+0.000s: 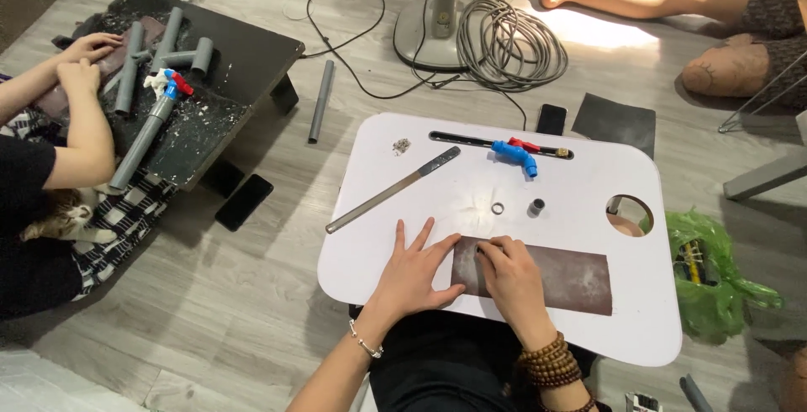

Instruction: The person is sanding a small metal ring by rubbing it against a piece of sandpaper on a portable desk.

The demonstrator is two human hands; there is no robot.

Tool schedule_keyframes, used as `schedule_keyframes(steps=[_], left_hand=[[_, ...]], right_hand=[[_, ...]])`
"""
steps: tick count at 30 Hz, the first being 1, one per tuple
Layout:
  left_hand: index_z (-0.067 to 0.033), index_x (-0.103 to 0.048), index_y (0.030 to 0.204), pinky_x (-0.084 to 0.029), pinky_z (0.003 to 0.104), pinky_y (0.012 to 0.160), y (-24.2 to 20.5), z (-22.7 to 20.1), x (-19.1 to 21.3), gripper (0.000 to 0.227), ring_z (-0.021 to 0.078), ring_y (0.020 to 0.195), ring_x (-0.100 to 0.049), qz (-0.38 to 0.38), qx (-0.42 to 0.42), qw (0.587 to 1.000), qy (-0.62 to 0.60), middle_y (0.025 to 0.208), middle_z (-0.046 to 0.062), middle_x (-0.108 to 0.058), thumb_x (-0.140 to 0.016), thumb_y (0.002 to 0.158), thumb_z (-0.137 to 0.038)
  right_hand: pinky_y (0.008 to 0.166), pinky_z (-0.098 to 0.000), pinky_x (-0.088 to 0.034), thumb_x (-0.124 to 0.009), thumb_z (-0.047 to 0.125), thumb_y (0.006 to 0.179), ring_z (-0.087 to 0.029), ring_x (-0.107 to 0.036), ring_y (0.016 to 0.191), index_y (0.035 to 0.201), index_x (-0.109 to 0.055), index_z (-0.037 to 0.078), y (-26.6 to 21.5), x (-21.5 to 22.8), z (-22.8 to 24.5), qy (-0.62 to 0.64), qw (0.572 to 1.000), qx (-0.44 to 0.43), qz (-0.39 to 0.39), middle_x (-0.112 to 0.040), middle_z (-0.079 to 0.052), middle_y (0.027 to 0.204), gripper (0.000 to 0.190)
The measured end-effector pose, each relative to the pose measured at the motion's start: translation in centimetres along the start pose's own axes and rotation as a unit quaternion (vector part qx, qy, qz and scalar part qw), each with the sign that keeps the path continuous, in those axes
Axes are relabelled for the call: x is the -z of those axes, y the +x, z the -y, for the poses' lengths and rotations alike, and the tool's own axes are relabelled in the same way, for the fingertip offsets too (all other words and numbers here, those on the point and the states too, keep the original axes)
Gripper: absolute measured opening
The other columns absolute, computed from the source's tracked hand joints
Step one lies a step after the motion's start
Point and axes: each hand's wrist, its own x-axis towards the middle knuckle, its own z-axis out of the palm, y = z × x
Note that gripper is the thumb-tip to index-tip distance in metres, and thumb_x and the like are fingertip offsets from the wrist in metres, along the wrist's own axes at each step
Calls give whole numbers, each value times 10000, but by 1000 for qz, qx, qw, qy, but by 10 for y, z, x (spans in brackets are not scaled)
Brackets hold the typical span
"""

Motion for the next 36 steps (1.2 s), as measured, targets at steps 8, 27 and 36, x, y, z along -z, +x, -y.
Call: schedule_keyframes(steps=[8,27,36], left_hand=[[-109,-476,1533,-22,788,1206,0,-1,1,867,411,1552,-306,11,1,1000,-4,1262,100,-749,-727,809,-514],[-111,-495,1517,-13,786,1204,2,-1,3,846,410,1551,-299,9,5,1000,-12,1335,93,-722,-724,808,-510],[-88,-479,1523,-10,786,1193,0,-2,4,860,433,1544,-291,11,-1,1000,-29,1324,108,-719,-721,807,-499]], right_hand=[[744,-309,-548,-762,123,852,-189,-646,877,1081,-761,102,-18,7,-1,1,1000,19,24,-693,-7,1046,231],[718,-293,-549,-746,149,899,-164,-643,863,1106,-769,112,-8,-1,-17,-28,999,-37,-6,-681,2,1051,212],[798,-301,-558,-781,161,831,-173,-664,918,1030,-779,122,-28,-3,-11,56,998,-4,40,-701,10,1022,202]])
